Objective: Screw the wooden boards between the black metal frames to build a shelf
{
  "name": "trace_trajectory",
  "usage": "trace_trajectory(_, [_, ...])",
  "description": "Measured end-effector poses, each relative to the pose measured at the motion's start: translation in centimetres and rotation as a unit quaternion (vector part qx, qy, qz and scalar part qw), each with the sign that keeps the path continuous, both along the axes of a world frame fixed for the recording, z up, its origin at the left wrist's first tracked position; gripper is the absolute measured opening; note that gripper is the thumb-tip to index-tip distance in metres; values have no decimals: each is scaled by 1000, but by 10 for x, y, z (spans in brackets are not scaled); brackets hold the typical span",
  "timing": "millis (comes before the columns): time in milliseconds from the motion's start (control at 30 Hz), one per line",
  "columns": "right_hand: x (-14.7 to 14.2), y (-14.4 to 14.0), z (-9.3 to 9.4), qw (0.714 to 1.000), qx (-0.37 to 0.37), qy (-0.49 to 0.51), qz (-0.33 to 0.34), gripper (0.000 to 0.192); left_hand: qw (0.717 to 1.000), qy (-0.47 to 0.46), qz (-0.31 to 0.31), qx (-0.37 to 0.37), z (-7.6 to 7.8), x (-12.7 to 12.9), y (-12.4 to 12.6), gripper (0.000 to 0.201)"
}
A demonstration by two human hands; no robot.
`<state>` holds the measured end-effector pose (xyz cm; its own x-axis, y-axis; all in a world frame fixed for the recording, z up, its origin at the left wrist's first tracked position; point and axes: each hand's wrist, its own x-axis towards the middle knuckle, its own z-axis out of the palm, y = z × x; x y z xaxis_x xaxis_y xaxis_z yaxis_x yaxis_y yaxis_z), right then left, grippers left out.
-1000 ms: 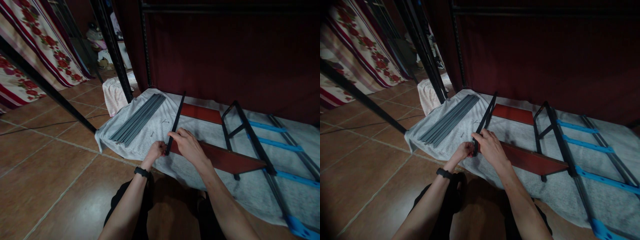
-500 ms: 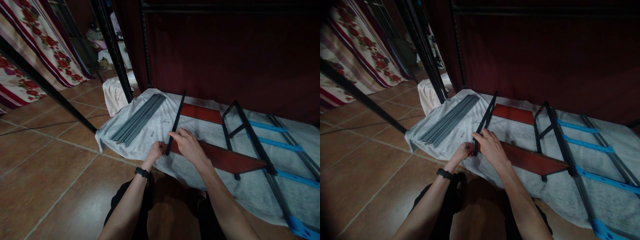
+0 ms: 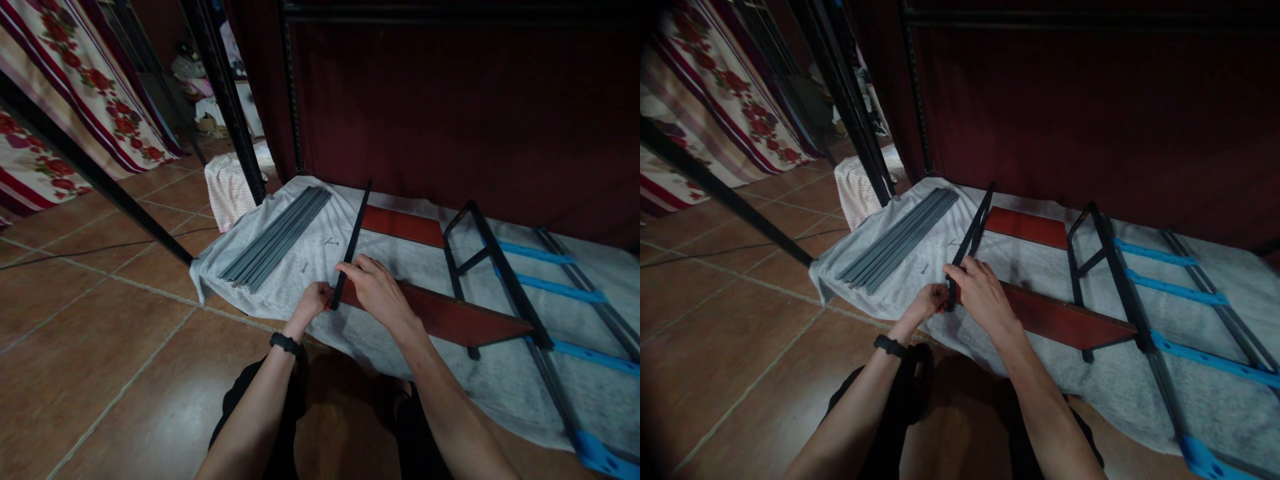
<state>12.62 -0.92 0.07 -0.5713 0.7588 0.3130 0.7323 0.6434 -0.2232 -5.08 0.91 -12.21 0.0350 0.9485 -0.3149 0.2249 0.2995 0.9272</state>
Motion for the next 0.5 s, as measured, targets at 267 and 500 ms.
trace_trajectory(267, [0,-1,0,1000,-6,0,0,49,995,-88,35,10,1,4,2,17])
trace_trajectory(500, [0,1,1,1000,-6,-4,-1,50,1000,-3,4,-29,1,0,0,21])
